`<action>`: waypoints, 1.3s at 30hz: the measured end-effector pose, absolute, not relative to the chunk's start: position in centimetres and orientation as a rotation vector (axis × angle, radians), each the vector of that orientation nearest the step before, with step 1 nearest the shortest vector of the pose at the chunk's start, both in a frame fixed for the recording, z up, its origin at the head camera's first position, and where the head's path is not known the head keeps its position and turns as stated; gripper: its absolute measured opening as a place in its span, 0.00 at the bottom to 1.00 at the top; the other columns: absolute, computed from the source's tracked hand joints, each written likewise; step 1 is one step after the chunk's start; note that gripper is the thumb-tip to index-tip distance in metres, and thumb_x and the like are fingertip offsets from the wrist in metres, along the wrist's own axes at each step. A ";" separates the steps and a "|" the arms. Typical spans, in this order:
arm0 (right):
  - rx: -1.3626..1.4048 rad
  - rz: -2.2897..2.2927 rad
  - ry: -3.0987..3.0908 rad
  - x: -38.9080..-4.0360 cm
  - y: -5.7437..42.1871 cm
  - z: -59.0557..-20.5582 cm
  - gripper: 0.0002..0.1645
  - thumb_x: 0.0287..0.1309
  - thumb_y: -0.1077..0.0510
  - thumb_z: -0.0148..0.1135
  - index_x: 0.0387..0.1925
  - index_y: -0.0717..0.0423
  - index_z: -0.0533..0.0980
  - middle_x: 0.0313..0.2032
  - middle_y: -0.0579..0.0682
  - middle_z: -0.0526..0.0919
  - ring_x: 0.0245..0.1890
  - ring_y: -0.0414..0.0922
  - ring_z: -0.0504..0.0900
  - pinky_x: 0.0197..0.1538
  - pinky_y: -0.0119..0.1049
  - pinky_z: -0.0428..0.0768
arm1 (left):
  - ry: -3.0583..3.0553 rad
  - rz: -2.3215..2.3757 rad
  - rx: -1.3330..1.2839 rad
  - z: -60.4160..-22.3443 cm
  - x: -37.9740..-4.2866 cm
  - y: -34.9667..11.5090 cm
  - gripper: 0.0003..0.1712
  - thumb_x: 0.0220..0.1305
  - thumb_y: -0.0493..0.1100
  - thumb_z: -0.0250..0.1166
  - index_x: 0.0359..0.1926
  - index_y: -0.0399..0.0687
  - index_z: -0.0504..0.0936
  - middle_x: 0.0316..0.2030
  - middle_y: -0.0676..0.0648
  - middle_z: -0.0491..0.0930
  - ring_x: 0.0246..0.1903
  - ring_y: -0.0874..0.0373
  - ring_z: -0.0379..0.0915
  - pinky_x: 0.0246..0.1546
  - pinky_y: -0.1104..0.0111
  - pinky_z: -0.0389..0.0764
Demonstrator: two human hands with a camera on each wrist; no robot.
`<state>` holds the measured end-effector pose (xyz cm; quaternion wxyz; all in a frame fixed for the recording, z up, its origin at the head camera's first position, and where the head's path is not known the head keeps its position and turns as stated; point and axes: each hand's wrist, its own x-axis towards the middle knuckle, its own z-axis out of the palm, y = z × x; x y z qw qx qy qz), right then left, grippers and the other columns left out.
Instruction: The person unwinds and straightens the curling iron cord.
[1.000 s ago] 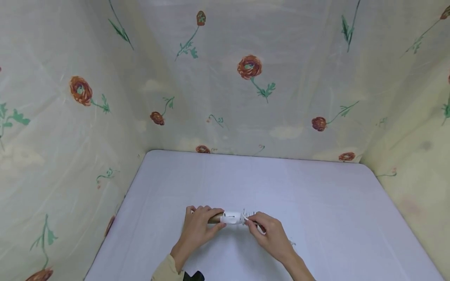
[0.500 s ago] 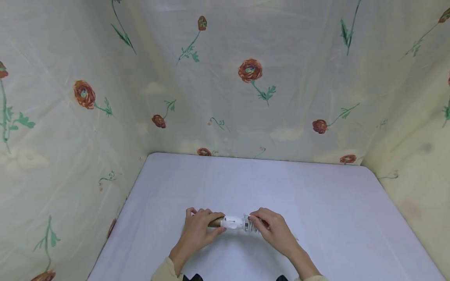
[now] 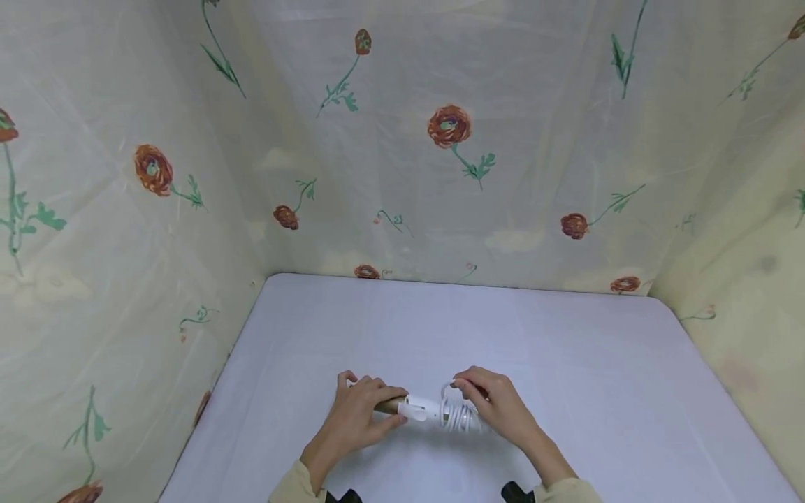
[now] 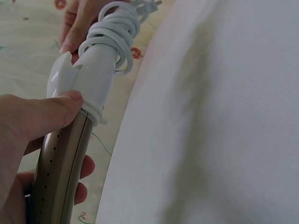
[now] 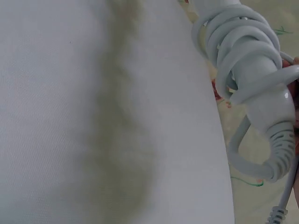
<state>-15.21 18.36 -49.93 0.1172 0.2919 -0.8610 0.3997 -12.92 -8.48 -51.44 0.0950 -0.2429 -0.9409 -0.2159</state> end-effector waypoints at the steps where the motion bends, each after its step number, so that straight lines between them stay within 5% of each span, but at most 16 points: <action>1: 0.854 1.172 -2.518 -15.3 18.4 -50.1 0.06 0.61 0.62 0.59 0.36 0.52 0.81 0.26 0.43 0.81 0.21 0.28 0.69 0.25 0.26 0.72 | -2.795 -0.637 -0.728 -51.4 -12.9 -8.5 0.20 0.54 0.64 0.65 0.48 0.71 0.81 0.37 0.62 0.82 0.38 0.65 0.74 0.49 0.53 0.55; 10: 0.806 1.225 -2.590 -15.9 18.9 -51.5 0.06 0.61 0.60 0.59 0.35 0.52 0.81 0.23 0.41 0.79 0.22 0.29 0.71 0.26 0.27 0.73 | -2.818 -0.699 -0.795 -51.8 -12.9 -9.1 0.21 0.55 0.63 0.64 0.49 0.68 0.81 0.39 0.62 0.83 0.37 0.66 0.75 0.48 0.54 0.56; 17: 0.808 1.270 -2.676 -15.9 18.8 -52.0 0.08 0.64 0.57 0.56 0.35 0.54 0.81 0.23 0.46 0.80 0.22 0.42 0.76 0.27 0.28 0.73 | -2.815 -0.795 -0.859 -52.2 -12.8 -9.4 0.21 0.55 0.63 0.65 0.49 0.69 0.81 0.39 0.64 0.82 0.38 0.70 0.74 0.48 0.54 0.56; 25: 0.700 1.301 -2.752 -15.8 18.8 -53.4 0.10 0.64 0.55 0.56 0.35 0.54 0.81 0.23 0.43 0.80 0.21 0.28 0.70 0.27 0.27 0.72 | -2.776 -0.853 -0.857 -52.1 -12.7 -9.4 0.21 0.56 0.64 0.63 0.49 0.67 0.81 0.38 0.64 0.82 0.37 0.70 0.73 0.48 0.56 0.55; 34: 0.832 1.354 -2.608 -15.2 17.8 -54.1 0.05 0.59 0.64 0.59 0.35 0.56 0.81 0.30 0.47 0.85 0.31 0.29 0.78 0.34 0.29 0.78 | -2.714 -0.879 -0.780 -52.1 -12.9 -9.5 0.21 0.56 0.65 0.62 0.50 0.68 0.80 0.42 0.66 0.82 0.40 0.68 0.75 0.47 0.58 0.56; 39: 0.762 1.350 -2.660 -14.7 17.6 -54.6 0.12 0.51 0.66 0.64 0.40 0.56 0.81 0.37 0.50 0.87 0.38 0.30 0.80 0.42 0.30 0.80 | -2.680 -0.854 -0.772 -51.8 -13.2 -9.0 0.23 0.56 0.68 0.61 0.50 0.70 0.79 0.42 0.67 0.82 0.39 0.69 0.74 0.47 0.58 0.56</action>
